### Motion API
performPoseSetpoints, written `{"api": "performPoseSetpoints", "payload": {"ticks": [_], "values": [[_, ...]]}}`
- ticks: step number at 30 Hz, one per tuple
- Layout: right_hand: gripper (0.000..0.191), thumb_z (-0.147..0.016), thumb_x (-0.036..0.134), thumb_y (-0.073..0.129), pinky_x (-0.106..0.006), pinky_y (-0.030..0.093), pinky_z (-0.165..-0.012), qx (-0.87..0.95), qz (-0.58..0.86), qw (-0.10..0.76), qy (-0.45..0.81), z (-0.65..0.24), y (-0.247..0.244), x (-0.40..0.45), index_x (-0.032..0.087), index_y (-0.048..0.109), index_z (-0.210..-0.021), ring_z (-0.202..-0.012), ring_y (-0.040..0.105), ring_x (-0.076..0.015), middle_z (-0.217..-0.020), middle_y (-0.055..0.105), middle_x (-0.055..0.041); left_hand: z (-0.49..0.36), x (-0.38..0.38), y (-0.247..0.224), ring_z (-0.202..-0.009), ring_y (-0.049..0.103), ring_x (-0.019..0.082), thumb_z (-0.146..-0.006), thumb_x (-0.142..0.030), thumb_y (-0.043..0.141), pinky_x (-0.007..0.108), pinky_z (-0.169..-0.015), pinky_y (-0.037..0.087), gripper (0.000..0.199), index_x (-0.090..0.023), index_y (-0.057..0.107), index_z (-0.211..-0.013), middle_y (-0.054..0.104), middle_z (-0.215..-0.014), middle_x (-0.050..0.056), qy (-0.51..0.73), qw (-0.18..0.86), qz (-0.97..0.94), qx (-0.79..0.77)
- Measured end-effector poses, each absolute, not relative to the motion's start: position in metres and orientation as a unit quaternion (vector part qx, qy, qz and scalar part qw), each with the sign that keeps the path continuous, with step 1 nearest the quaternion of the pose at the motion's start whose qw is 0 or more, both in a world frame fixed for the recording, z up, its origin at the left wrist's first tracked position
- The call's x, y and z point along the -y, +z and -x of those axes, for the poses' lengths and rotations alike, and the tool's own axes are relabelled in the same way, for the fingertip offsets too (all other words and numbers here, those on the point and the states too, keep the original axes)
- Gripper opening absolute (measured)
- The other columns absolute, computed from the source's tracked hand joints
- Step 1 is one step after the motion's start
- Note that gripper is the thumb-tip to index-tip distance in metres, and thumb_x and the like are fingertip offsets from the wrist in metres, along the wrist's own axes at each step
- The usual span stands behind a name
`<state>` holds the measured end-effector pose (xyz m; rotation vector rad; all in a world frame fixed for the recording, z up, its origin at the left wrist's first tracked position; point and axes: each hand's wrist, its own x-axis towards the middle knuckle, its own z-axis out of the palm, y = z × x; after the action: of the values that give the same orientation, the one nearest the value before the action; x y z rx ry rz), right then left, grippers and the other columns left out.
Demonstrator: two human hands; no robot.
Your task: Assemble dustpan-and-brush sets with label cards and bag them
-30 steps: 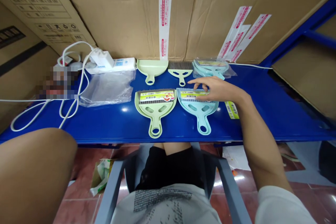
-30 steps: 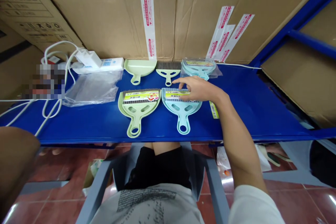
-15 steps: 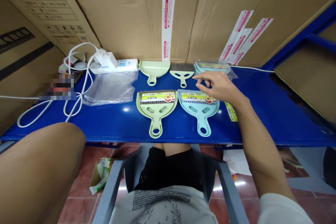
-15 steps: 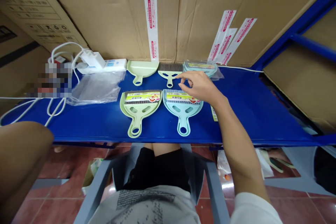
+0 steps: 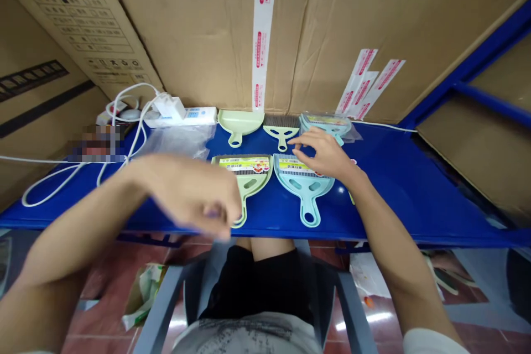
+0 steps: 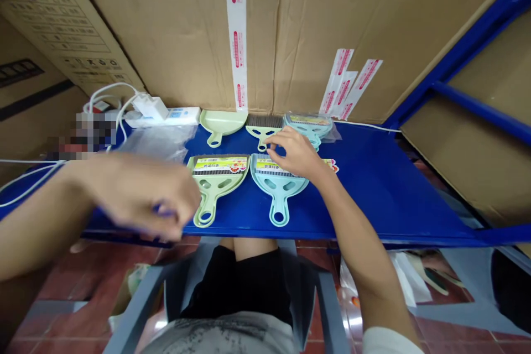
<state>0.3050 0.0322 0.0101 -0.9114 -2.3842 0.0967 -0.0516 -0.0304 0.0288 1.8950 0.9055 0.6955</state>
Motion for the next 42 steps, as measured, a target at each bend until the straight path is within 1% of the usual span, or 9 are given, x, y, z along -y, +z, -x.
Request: {"api": "performPoseSetpoints", "payload": {"ticks": [3,6,10,14,17,20,26,35,42], "values": [[0.044,-0.098,0.044,0.069,-0.051,0.049,-0.105,0.911,0.322,0.249,0.061,-0.302,0.011,-0.028,0.023,0.074,-0.136,-0.115,0.061,-0.0316,-0.116,0.077,-0.01,0.052,-0.025,0.037,-0.048,0.052,0.015,-0.073,-0.052,0.091,0.03,-0.046,0.036,0.035,-0.023,0.072,-0.065,0.059,-0.055,0.003,0.322,0.435,-0.764,-0.351],[0.092,-0.082,0.066,0.083,-0.061,0.04,-0.118,0.927,0.316,0.17,0.111,-0.288,0.015,-0.021,0.029,0.053,-0.16,-0.142,0.045,-0.0392,-0.146,0.064,-0.0138,0.054,-0.065,0.021,-0.044,0.036,0.01,-0.083,-0.054,0.079,0.027,-0.046,0.025,0.04,-0.021,0.067,-0.064,0.046,-0.047,-0.003,0.532,0.337,-0.682,-0.371],[0.137,-0.068,0.08,0.085,-0.071,0.017,-0.128,0.934,0.312,0.051,0.167,-0.249,0.018,-0.015,0.032,0.015,-0.175,-0.165,0.008,-0.0458,-0.173,0.033,-0.0177,0.05,-0.067,-0.013,-0.046,0.031,0.009,-0.088,-0.048,0.074,0.026,-0.048,0.022,0.036,-0.018,0.07,-0.068,0.044,-0.048,-0.004,0.583,0.238,-0.663,-0.405],[0.159,-0.059,0.086,0.085,-0.074,0.007,-0.127,0.931,0.311,-0.023,0.188,-0.216,0.015,-0.021,0.027,-0.004,-0.175,-0.165,-0.005,-0.0515,-0.179,0.015,-0.0234,0.043,-0.054,-0.023,-0.048,0.033,0.009,-0.092,-0.049,0.07,0.026,-0.049,0.025,0.04,-0.017,0.069,-0.067,0.051,-0.052,-0.002,0.577,0.18,-0.684,-0.408],[0.163,-0.056,0.086,0.087,-0.073,0.011,-0.126,0.93,0.305,-0.045,0.198,-0.208,0.011,-0.028,0.026,-0.006,-0.175,-0.164,-0.002,-0.0534,-0.178,0.017,-0.0253,0.043,-0.053,-0.019,-0.048,0.034,0.01,-0.092,-0.052,0.069,0.026,-0.049,0.026,0.044,-0.017,0.066,-0.066,0.049,-0.052,-0.002,0.583,0.155,-0.689,-0.402],[0.161,-0.058,0.082,0.088,-0.069,0.021,-0.125,0.934,0.292,-0.046,0.2,-0.208,0.007,-0.034,0.023,-0.005,-0.175,-0.16,0.013,-0.0511,-0.171,0.027,-0.0269,0.046,-0.054,-0.015,-0.048,0.032,0.01,-0.091,-0.054,0.068,0.026,-0.049,0.026,0.045,-0.018,0.065,-0.065,0.045,-0.051,-0.004,0.59,0.147,-0.683,-0.405],[0.158,-0.058,0.07,0.094,-0.062,0.037,-0.119,0.936,0.284,-0.025,0.205,-0.203,0.003,-0.042,0.03,-0.002,-0.176,-0.135,0.044,-0.0417,-0.146,0.047,-0.0162,0.048,-0.052,-0.013,-0.05,0.032,0.01,-0.091,-0.055,0.066,0.027,-0.052,0.028,0.045,-0.019,0.064,-0.064,0.045,-0.051,-0.004,0.583,0.152,-0.678,-0.421],[0.167,-0.049,0.073,0.097,-0.062,0.039,-0.115,0.944,0.26,-0.051,0.195,-0.195,0.005,-0.046,0.031,-0.003,-0.175,-0.134,0.046,-0.0457,-0.147,0.048,-0.0177,0.047,-0.051,-0.014,-0.049,0.034,0.01,-0.091,-0.052,0.068,0.027,-0.052,0.027,0.042,-0.018,0.066,-0.065,0.047,-0.051,-0.003,0.582,0.149,-0.68,-0.42],[0.17,-0.045,0.056,0.104,-0.066,0.037,-0.115,0.935,0.277,-0.024,0.219,-0.191,0.01,-0.039,0.033,-0.003,-0.175,-0.14,0.044,-0.0493,-0.15,0.047,-0.019,0.05,-0.052,-0.012,-0.05,0.036,0.011,-0.09,-0.052,0.069,0.027,-0.054,0.028,0.042,-0.018,0.067,-0.065,0.049,-0.053,-0.003,0.582,0.149,-0.673,-0.431]]}}
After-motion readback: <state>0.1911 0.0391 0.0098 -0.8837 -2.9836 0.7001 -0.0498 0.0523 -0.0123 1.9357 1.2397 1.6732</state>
